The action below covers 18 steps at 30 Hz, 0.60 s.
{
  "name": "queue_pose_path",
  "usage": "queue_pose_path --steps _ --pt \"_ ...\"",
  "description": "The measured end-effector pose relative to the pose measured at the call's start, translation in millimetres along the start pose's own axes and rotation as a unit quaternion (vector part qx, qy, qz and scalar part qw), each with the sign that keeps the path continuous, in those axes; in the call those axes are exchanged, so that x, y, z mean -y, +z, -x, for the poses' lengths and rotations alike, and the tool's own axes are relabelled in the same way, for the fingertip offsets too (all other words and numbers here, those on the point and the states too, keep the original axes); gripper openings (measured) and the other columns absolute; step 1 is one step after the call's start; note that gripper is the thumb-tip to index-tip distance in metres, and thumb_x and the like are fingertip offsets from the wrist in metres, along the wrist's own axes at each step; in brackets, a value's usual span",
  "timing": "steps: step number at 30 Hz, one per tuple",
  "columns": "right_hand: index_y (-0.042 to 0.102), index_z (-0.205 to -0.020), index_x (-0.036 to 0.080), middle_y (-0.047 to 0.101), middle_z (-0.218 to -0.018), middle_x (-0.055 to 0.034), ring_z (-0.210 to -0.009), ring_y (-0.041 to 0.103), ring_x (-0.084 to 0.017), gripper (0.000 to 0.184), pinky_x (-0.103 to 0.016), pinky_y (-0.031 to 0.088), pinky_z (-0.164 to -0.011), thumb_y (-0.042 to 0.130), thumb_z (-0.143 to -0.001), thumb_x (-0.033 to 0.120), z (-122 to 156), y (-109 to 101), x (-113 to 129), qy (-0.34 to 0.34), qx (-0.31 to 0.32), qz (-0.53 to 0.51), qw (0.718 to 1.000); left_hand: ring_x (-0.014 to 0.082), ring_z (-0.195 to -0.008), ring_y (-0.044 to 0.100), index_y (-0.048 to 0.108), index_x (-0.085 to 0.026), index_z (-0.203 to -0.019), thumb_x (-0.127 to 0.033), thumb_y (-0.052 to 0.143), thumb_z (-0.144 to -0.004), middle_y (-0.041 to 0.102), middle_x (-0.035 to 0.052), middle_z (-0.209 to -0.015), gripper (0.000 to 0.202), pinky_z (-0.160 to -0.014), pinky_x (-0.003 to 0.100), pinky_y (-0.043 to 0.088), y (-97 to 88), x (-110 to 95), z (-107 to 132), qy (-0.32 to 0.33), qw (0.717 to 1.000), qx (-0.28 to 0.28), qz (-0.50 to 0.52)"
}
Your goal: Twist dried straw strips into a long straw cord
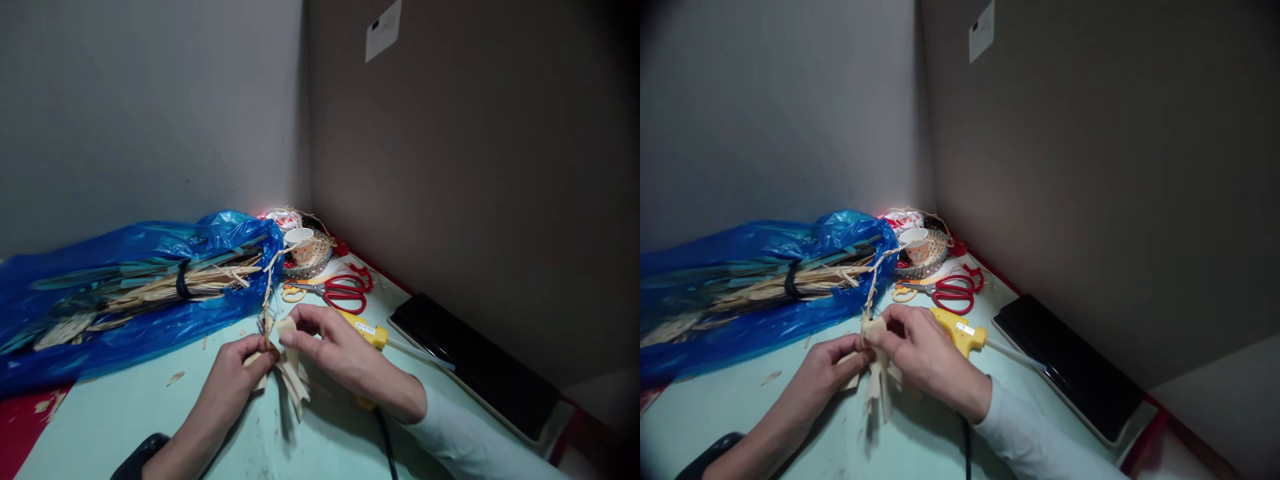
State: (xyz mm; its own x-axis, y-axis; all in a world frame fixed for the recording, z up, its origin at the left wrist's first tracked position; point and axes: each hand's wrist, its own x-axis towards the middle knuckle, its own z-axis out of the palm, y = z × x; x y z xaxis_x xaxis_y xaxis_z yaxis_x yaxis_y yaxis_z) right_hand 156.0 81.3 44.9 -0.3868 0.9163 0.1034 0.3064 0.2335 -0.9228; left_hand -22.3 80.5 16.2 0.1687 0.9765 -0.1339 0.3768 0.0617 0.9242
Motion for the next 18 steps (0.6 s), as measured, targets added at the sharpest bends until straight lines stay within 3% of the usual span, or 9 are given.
queue_pose_path --steps 3,5,7,9,11,14,15,16,18 --pt "0.049 -0.074 0.018 0.049 -0.068 0.0028 -0.064 0.046 -0.010 0.022 -0.021 0.037 -0.059 0.049 -0.090 0.033 3 -9 8 0.018 0.007 -0.097 0.995 0.0195 -0.071 0.054 0.063 -0.017 -0.063 -0.034 0.060 -0.073 0.063 0.0018 -0.069 0.019 -0.070 0.028 0.039 -0.3 1 0 -0.004 1.000 0.014 0.015" --pt "0.044 -0.076 0.020 0.044 -0.063 0.0049 -0.051 0.041 -0.007 0.022 -0.019 0.036 -0.049 0.046 -0.092 0.035 11 -20 19 0.058 0.055 -0.225 0.971 0.0186 -0.067 0.054 0.063 -0.017 -0.063 -0.034 0.060 -0.073 0.062 0.0010 -0.066 0.020 -0.068 0.028 0.038 0.1 1 0 -0.006 1.000 0.009 0.010" --pt "0.041 -0.079 0.022 0.034 -0.057 0.0084 -0.039 0.023 -0.004 0.021 -0.016 0.024 -0.037 0.048 -0.091 0.038 24 -40 34 0.084 0.081 -0.335 0.935 0.0182 -0.066 0.053 0.064 -0.017 -0.063 -0.034 0.062 -0.071 0.061 0.0006 -0.065 0.019 -0.066 0.028 0.038 0.7 0 -1 -0.013 1.000 -0.010 -0.002" --pt "0.043 -0.083 0.025 0.026 -0.054 0.0102 -0.037 0.007 -0.004 0.019 -0.016 0.010 -0.032 0.051 -0.089 0.042 36 -65 46 0.050 0.022 -0.352 0.935 0.0187 -0.069 0.054 0.066 -0.017 -0.062 -0.034 0.064 -0.070 0.063 0.0010 -0.067 0.018 -0.068 0.028 0.038 1.1 0 0 -0.013 0.999 -0.027 -0.012" --pt "0.046 -0.080 0.024 0.024 -0.054 0.0090 -0.039 0.006 -0.005 0.021 -0.017 0.008 -0.033 0.048 -0.090 0.042 40 -85 48 -0.014 -0.126 -0.288 0.949 0.0196 -0.072 0.056 0.067 -0.017 -0.063 -0.034 0.065 -0.069 0.065 0.0019 -0.070 0.019 -0.070 0.028 0.039 1.0 0 0 -0.014 0.999 -0.031 -0.011" --pt "0.051 -0.077 0.021 0.041 -0.059 0.0029 -0.045 0.032 -0.009 0.022 -0.021 0.024 -0.040 0.047 -0.090 0.039 30 -93 34 0.014 -0.207 -0.039 0.978 0.0196 -0.072 0.056 0.070 -0.016 -0.065 -0.036 0.066 -0.069 0.065 0.0028 -0.072 0.020 -0.069 0.028 0.039 0.0 1 -1 -0.034 0.999 -0.029 -0.001" --pt "0.055 -0.079 0.020 0.050 -0.064 -0.0008 -0.054 0.043 -0.012 0.019 -0.024 0.035 -0.048 0.051 -0.088 0.035 24 -89 28 0.001 -0.218 0.081 0.973 0.0196 -0.072 0.056 0.070 -0.016 -0.066 -0.036 0.067 -0.068 0.065 0.0032 -0.072 0.021 -0.069 0.029 0.039 -0.4 2 -1 -0.039 0.999 -0.027 0.003" --pt "0.058 -0.087 0.018 0.057 -0.076 -0.0051 -0.067 0.051 -0.017 0.014 -0.029 0.041 -0.060 0.053 -0.087 0.032 18 -81 22 -0.020 -0.252 0.193 0.948 0.0196 -0.072 0.056 0.071 -0.016 -0.066 -0.036 0.067 -0.068 0.065 0.0035 -0.073 0.021 -0.070 0.029 0.039 -0.8 3 -1 -0.043 0.999 -0.027 0.007" --pt "0.060 -0.101 0.015 0.060 -0.098 -0.0124 -0.090 0.053 -0.024 0.018 -0.037 0.042 -0.079 0.051 -0.087 0.025 7 -57 15 -0.075 -0.262 0.322 0.907 0.0200 -0.073 0.056 0.071 -0.016 -0.066 -0.036 0.069 -0.067 0.066 0.0040 -0.074 0.021 -0.071 0.029 0.040 -1.4 4 -2 -0.045 0.999 -0.023 0.021"
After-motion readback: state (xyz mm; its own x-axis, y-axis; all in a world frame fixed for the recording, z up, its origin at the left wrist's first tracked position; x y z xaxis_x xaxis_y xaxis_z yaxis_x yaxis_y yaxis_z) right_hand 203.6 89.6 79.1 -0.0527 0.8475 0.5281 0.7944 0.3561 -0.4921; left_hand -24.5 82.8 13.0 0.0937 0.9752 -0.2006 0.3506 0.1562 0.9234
